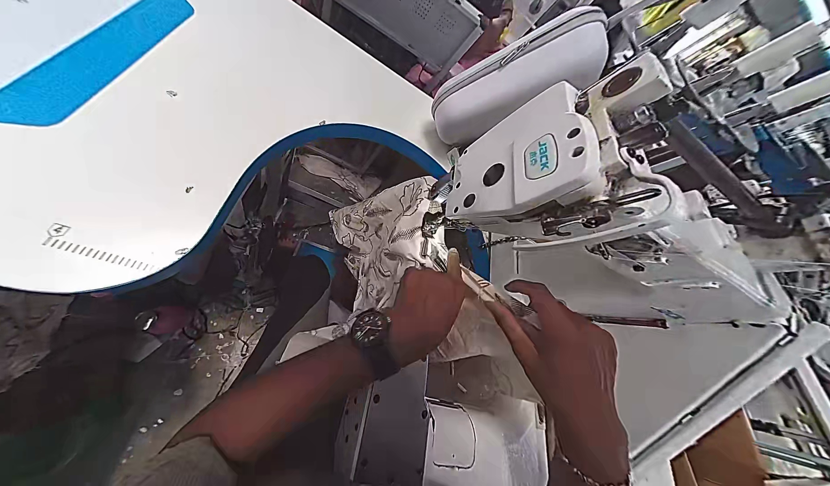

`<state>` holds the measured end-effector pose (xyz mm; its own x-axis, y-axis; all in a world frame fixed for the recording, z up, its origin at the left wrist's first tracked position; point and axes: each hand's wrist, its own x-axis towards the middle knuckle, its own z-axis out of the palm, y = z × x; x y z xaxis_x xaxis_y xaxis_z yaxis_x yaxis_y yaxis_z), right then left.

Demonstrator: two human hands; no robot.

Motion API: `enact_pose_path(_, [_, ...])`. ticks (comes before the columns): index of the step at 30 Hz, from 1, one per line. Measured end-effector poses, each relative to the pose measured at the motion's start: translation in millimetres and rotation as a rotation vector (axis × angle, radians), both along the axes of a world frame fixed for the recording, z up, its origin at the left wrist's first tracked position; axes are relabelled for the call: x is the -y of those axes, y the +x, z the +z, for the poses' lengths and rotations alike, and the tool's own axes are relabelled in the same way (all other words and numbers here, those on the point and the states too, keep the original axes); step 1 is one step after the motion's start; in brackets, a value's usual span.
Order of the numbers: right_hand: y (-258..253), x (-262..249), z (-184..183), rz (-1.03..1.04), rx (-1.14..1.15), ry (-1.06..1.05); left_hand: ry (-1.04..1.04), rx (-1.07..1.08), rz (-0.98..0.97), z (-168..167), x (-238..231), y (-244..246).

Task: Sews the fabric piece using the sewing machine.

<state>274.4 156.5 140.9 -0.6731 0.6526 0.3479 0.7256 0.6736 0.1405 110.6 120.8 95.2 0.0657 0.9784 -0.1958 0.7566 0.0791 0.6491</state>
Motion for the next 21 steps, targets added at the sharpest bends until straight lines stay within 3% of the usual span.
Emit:
enact_pose_path(3, [8, -9, -3, -0.087, -0.014, 0.145, 0.113, -0.017, 0.086, 5, 16, 14])
enact_pose_path(5, [11, -9, -8, -0.091, -0.067, 0.228, 0.490, -0.083, 0.330, -22, 42, 27])
enact_pose_path(6, [10, -8, -11, -0.073, -0.104, 0.240, 0.557, -0.114, 0.369, -30, 46, 27])
enact_pose_path(7, [8, -9, -13, -0.046, -0.148, 0.221, 0.471, -0.106, 0.322, -28, 47, 23])
enact_pose_path(9, [1, -15, -11, 0.023, -0.262, 0.140, 0.103, -0.023, 0.125, -6, 23, 11])
enact_pose_path(12, [-8, -17, -6, 0.052, -0.309, 0.143, 0.038, 0.011, -0.003, 7, -14, 5])
enact_pose_path(14, [4, -5, -4, 0.061, -0.148, 0.147, 0.025, 0.062, -0.057, 11, -5, 4])
enact_pose_path(16, [18, 10, -15, 0.074, 0.018, 0.146, 0.013, 0.080, 0.019, 7, 25, 5])
enact_pose_path(19, [32, 28, -50, 0.139, 0.106, 0.209, 0.351, 0.000, 0.423, -33, 72, 13])
enact_pose_path(21, [35, 32, -61, 0.152, 0.127, 0.190, 0.357, 0.094, 0.526, -44, 87, 9])
